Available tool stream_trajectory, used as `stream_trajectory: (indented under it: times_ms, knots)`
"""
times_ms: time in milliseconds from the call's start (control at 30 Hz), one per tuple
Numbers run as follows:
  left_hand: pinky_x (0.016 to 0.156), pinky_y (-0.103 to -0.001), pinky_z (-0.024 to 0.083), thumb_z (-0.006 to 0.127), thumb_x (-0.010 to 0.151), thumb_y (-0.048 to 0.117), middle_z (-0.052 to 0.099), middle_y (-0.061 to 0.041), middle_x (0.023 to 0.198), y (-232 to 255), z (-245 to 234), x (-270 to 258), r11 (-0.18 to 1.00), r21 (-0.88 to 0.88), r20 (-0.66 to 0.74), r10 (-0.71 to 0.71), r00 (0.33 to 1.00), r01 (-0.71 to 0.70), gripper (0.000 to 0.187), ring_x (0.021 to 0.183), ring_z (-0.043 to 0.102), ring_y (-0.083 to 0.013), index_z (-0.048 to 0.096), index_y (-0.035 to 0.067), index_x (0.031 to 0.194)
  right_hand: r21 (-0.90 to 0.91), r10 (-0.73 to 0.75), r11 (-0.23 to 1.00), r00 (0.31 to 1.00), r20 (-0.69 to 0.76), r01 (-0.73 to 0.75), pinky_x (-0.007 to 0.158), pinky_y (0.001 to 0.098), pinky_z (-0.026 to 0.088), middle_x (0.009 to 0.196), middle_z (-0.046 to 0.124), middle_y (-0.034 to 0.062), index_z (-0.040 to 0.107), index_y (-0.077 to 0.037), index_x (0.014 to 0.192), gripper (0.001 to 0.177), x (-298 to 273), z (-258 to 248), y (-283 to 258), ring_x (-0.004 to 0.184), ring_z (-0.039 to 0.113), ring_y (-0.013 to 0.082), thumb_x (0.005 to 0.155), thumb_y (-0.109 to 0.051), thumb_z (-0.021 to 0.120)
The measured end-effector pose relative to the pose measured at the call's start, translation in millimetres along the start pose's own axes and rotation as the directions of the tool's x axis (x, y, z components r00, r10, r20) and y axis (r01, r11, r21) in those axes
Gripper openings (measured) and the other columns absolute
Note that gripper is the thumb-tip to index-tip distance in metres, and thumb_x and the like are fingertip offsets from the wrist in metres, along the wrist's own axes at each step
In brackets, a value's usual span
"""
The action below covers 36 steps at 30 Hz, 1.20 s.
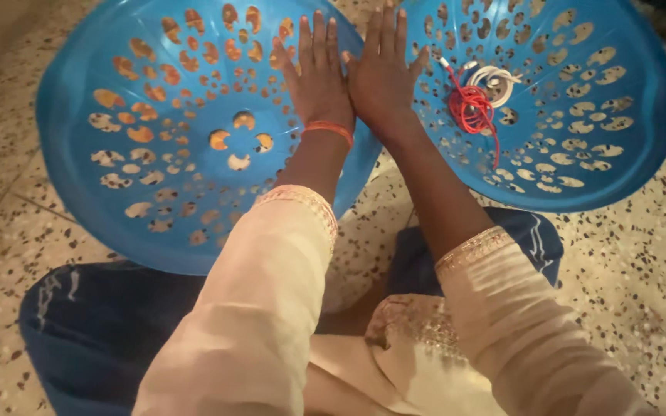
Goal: The person sits on the floor and organizes tangled cables by hand. They untangle and coil a black cable, then a red cable, placing each into a blue basket. Finally, they begin handling a white cable.
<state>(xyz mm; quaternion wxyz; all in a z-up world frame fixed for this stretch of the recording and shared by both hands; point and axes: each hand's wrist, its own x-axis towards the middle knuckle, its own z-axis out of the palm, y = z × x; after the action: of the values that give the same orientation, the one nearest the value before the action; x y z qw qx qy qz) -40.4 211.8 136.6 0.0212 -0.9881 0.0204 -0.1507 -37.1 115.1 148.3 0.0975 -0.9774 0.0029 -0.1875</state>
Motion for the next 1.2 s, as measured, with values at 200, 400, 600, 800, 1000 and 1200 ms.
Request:
stream_trajectory:
  times_ms: [200,400,600,800,1000,1200]
  knots:
    - [0.127,-0.066,-0.003,0.033,0.114,0.030,0.002,-0.001,0.176,-4.9,-8.2,-3.1,1.000,-0.019,-0.024,0.024,0.999,-0.025,0.060,0.162,-0.002,-0.0263,0.012,0.017,0.169,-0.013,0.042,0.999,0.999,0.032,-0.041,0.117,0.0777,0.011,0.172,0.013,0.0128,0.018,-0.002,0.163,0.082,3.0,-8.3,-7.1,0.158,0.006,0.0327,0.105,-0.044,0.058]
    - [0.122,-0.070,0.000,0.035,0.108,0.028,0.001,0.000,0.174,17.1,-6.0,-0.8,0.997,0.050,0.048,0.056,0.997,-0.058,0.065,0.159,-0.004,-0.0290,0.011,0.019,0.168,-0.036,0.041,0.999,0.999,0.023,-0.040,0.117,0.0774,0.011,0.172,0.013,0.0150,0.022,-0.002,0.162,0.078,-3.8,-10.9,15.7,0.158,0.005,0.0355,0.106,-0.045,0.056]
    - [0.125,-0.069,-0.001,0.035,0.111,0.033,0.006,0.000,0.174,38.0,-6.0,-8.4,0.994,0.022,0.064,0.109,0.992,-0.110,0.062,0.160,-0.002,-0.0294,0.014,0.019,0.168,-0.046,0.075,0.996,0.996,0.040,-0.073,0.114,0.0791,0.013,0.172,0.013,0.0201,0.024,0.002,0.161,0.079,-13.5,-11.9,42.9,0.158,0.007,0.0382,0.105,-0.042,0.057]
    - [0.123,-0.067,-0.001,0.034,0.107,0.033,0.008,0.000,0.172,56.8,-7.3,-14.5,0.994,-0.031,0.067,0.108,0.992,-0.106,0.064,0.158,0.001,-0.0259,0.015,0.017,0.166,-0.027,0.124,0.992,0.992,0.014,-0.124,0.113,0.0787,0.014,0.169,0.017,0.0203,0.025,0.002,0.158,0.080,-17.1,-8.0,61.9,0.157,0.010,0.0393,0.104,-0.046,0.057]
    - [0.126,-0.066,-0.002,0.035,0.111,0.033,0.010,0.001,0.174,57.6,5.9,-18.4,0.992,-0.110,-0.021,0.063,0.998,-0.065,0.061,0.160,0.003,-0.0239,0.020,0.017,0.168,-0.002,0.148,0.989,0.987,0.055,-0.148,0.116,0.0776,0.014,0.169,0.020,0.0191,0.027,0.002,0.158,0.079,-21.4,-6.6,60.6,0.157,0.014,0.0383,0.104,-0.048,0.056]
    - [0.124,-0.069,-0.001,0.036,0.109,0.032,0.009,-0.001,0.173,38.4,-5.5,-17.8,0.997,-0.046,0.029,0.062,0.998,-0.060,0.060,0.160,0.001,-0.0274,0.020,0.019,0.165,0.040,0.071,0.997,0.997,0.021,-0.072,0.115,0.0762,0.014,0.169,0.018,0.0206,0.026,0.002,0.160,0.079,-18.1,-7.0,42.0,0.157,0.013,0.0389,0.101,-0.040,0.058]
